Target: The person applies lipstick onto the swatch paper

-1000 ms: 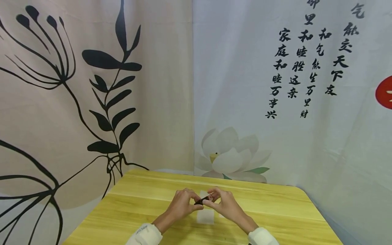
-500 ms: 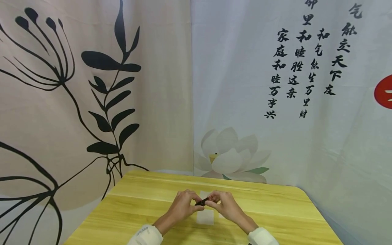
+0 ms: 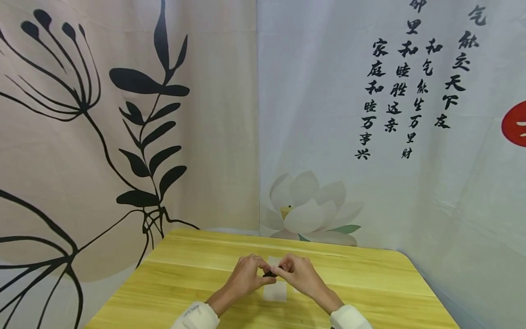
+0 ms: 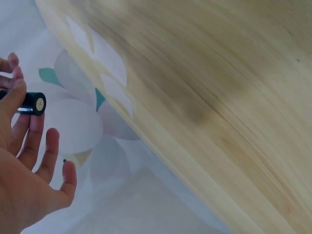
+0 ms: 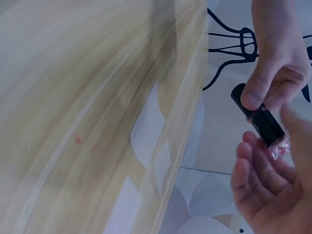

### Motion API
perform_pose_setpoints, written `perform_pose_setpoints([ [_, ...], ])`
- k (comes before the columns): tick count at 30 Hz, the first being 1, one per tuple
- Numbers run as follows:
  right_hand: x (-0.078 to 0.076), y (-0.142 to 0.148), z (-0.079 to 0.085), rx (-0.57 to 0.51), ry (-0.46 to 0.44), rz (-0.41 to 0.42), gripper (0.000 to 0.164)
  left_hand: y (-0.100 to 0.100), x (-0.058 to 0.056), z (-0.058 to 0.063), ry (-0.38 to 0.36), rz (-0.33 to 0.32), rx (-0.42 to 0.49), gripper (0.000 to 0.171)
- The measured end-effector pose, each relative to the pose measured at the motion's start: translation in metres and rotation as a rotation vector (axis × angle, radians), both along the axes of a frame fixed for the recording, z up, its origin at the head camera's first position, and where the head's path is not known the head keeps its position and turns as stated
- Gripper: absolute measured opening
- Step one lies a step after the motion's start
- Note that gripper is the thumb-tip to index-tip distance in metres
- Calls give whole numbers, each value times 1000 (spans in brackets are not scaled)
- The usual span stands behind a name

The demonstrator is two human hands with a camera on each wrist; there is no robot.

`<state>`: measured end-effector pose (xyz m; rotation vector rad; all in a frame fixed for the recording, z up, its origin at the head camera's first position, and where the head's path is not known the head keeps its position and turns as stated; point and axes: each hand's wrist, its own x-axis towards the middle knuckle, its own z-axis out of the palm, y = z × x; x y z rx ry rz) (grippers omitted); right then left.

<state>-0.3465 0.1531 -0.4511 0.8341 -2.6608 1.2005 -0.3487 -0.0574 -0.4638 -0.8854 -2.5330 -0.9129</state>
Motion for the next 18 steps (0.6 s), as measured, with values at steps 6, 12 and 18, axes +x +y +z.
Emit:
perform_pose_setpoints([
  [6,-2,-1,-1,3,50,48,16,0,3,0,11,-12,-12,14],
  [12,-2,3,-3,14,124,115,17,0,3,-3,24,-26,-39,13],
  [18,-2,2,-5,9,185,123,18,-1,1,-3,32,-39,-26,13],
])
